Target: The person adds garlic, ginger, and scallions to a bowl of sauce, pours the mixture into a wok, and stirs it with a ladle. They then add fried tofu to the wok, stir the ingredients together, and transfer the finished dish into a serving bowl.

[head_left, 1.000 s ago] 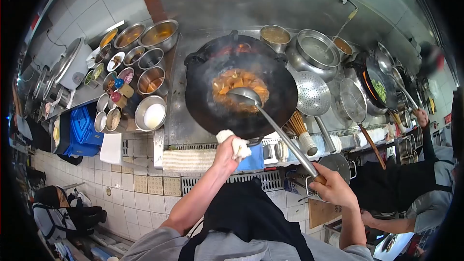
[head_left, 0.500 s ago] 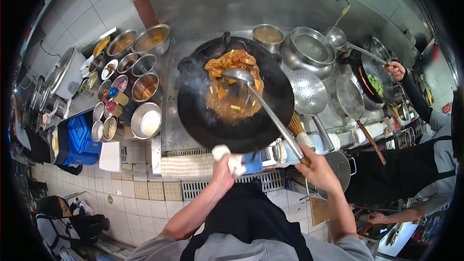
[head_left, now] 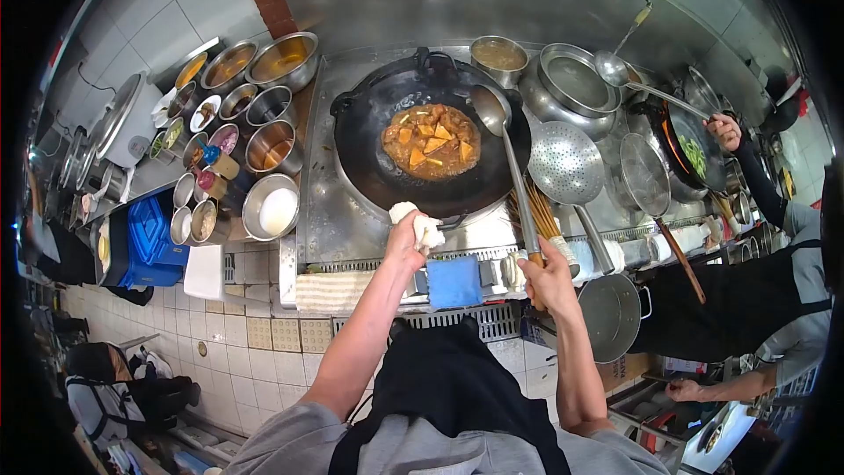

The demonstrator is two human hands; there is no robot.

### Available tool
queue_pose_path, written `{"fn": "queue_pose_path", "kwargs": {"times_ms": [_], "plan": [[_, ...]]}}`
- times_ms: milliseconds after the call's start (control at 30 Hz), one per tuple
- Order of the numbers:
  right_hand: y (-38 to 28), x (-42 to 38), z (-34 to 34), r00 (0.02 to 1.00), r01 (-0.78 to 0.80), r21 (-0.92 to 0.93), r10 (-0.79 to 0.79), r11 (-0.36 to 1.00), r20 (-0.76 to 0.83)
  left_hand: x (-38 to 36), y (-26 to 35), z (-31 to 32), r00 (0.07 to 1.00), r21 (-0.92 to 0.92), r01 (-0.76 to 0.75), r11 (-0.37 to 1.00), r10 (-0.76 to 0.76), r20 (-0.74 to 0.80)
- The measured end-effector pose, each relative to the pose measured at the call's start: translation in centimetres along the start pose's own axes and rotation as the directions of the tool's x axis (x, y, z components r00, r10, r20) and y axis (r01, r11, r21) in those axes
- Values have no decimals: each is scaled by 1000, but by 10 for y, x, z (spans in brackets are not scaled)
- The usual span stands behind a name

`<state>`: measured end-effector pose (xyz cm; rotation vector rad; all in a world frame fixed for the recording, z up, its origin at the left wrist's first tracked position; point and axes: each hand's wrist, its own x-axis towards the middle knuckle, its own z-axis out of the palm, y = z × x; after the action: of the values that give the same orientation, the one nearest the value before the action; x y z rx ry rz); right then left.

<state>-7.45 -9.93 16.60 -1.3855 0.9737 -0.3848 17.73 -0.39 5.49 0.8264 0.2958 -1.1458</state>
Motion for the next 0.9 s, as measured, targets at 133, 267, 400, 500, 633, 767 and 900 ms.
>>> {"fn": "queue_pose_path", "kwargs": {"times_ms": [133,267,400,500,633,767,900], "plan": [[-4,-15,10,996,-82,9,82,997,30,-23,10,22,998,15,45,999,-44,-50],[-8,-41,-13,954,-249,189,207,950,218,-15,8,18,997,-39,66,997,-67,-28],[-17,-72,-38,971,-104,-89,121,990,207,-2,4,0,997,-101,73,992,-71,16],[-47,-98,-68,964,-104,-240,157,965,214,-11,2,3,998,-79,59,995,-61,-13],[-70,-115,-81,961,67,-561,97,825,258,-73,-5,20,996,-34,70,997,-72,-47],[-75,-103,-60,963,173,-636,7,752,270,-87,-6,28,997,-73,55,996,-58,-48],[-77,-88,-64,958,227,-604,-64,764,280,-106,-5,36,996,-53,66,996,-69,-59]]}}
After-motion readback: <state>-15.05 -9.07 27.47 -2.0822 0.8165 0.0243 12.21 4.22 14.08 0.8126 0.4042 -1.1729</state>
